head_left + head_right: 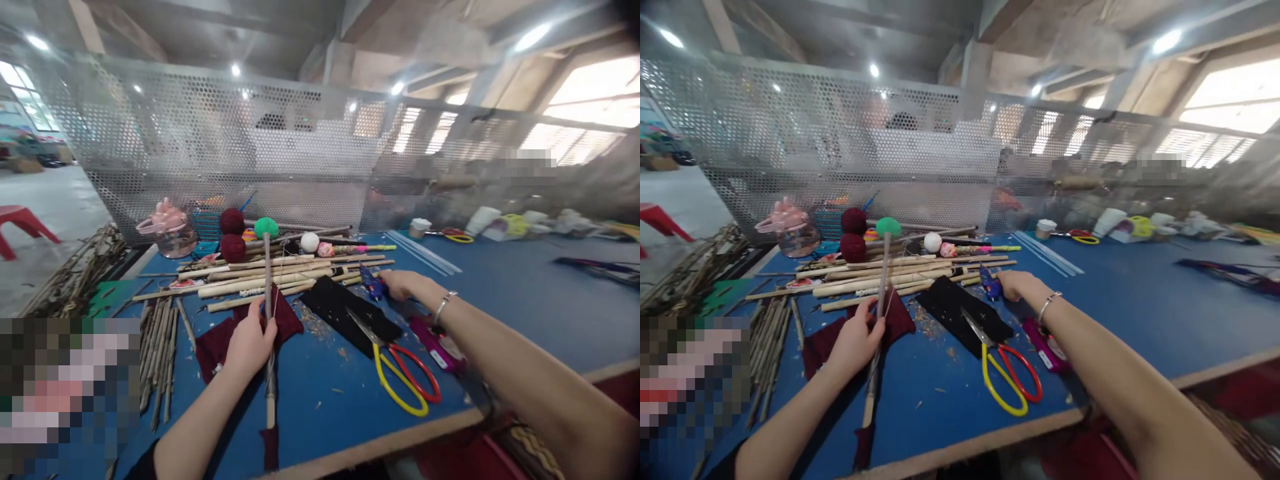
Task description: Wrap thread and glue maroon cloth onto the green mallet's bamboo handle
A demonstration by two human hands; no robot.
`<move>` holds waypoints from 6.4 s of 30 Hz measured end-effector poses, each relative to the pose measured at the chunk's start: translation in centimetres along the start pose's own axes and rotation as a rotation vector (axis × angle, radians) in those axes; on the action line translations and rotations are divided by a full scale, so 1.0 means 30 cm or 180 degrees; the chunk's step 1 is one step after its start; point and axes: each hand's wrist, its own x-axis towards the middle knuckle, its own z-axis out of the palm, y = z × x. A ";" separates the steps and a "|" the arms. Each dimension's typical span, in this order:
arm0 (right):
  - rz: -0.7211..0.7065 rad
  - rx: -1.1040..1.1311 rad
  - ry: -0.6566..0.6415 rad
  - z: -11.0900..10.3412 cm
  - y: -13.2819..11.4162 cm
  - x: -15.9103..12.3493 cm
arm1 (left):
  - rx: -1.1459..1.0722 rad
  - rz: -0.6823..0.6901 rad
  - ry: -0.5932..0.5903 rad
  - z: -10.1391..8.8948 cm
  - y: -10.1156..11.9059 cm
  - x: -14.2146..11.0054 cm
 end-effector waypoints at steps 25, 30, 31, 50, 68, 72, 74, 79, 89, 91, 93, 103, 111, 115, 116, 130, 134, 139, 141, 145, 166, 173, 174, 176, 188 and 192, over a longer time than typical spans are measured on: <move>-0.1537 0.2016 0.1408 0.133 -0.445 -0.457 | -0.0384 0.0171 0.0291 -0.017 -0.024 0.008; -0.1432 0.3671 0.1609 0.303 -0.638 -0.643 | -0.0313 0.0153 0.1093 -0.063 -0.065 0.017; -0.1265 0.4009 0.1702 0.317 -0.645 -0.649 | -0.0315 0.0212 0.1119 -0.071 -0.073 0.019; -0.1011 0.5728 0.1792 0.340 -0.624 -0.606 | -0.0169 0.0619 0.0512 -0.084 -0.065 0.005; -0.1199 0.4360 0.2052 0.244 -0.633 -0.582 | -0.4977 -0.0471 -0.1769 -0.124 0.058 -0.072; -0.1758 0.3285 0.2697 0.091 -0.652 -0.486 | -0.5111 -0.0563 -0.1939 -0.113 0.057 -0.068; -0.1985 0.2942 0.2765 0.041 -0.671 -0.423 | -0.5196 -0.0581 -0.1912 -0.117 0.046 -0.060; -0.2278 0.2721 0.3041 0.022 -0.714 -0.328 | -0.5208 -0.0629 -0.1755 -0.129 0.012 -0.038; -0.2190 0.2921 0.2922 0.074 -0.710 -0.308 | -0.4993 -0.0746 -0.1623 -0.096 0.033 -0.039; -0.2094 0.2972 0.2889 0.076 -0.716 -0.306 | -0.5004 -0.0788 -0.1592 -0.095 0.045 -0.044; -0.2003 0.3031 0.2876 0.073 -0.716 -0.302 | -0.4887 -0.0860 -0.1395 -0.097 0.052 -0.036; -0.1614 0.2665 0.2291 0.055 -0.677 -0.245 | -0.1763 -0.0704 0.0027 -0.096 -0.011 0.105; -0.2535 0.3416 0.2019 0.097 -0.746 -0.283 | -0.2410 -0.0695 -0.1256 -0.051 0.001 0.028; -0.2846 0.4002 0.1857 0.107 -0.750 -0.300 | -0.3215 -0.0553 -0.1311 -0.083 0.012 0.030; -0.2869 0.4038 0.1841 0.104 -0.748 -0.306 | -0.3347 -0.0514 -0.1303 -0.090 0.015 0.029; -0.2874 0.2622 0.2876 0.026 -0.641 -0.406 | -0.3699 0.0001 0.0804 -0.176 0.019 0.057; -0.2419 0.2271 0.3459 0.036 -0.634 -0.415 | -0.3741 0.0173 0.1211 -0.192 0.021 0.059; -0.1624 0.2607 0.3292 0.057 -0.624 -0.381 | -0.3785 0.0271 0.1480 -0.220 0.028 0.060; -0.1496 0.2775 0.2735 0.062 -0.615 -0.357 | -0.3809 0.0289 0.1537 -0.232 0.032 0.057; -0.1075 0.3299 0.3395 0.043 -0.590 -0.347 | -0.3842 0.0273 0.1427 -0.239 0.048 0.041; -0.0897 0.0881 0.4072 0.113 -0.365 -0.611 | -0.1001 0.1117 -0.0412 -0.212 0.240 -0.286; -0.1143 0.0704 0.4373 0.130 -0.184 -0.668 | -0.0804 0.2365 0.0520 -0.249 0.281 -0.424; -0.1243 0.0692 0.4378 0.115 -0.168 -0.677 | -0.0709 0.2434 0.0615 -0.255 0.297 -0.424; -0.1397 0.0621 0.4408 0.075 -0.136 -0.705 | -0.0577 0.2276 0.0643 -0.262 0.336 -0.407; -0.1017 0.0804 0.4209 0.095 -0.220 -0.780 | -0.0582 0.2705 0.0178 -0.188 0.415 -0.304; -0.0774 0.1212 0.3772 0.142 -0.383 -0.758 | 0.0420 0.3131 -0.0290 -0.107 0.375 -0.254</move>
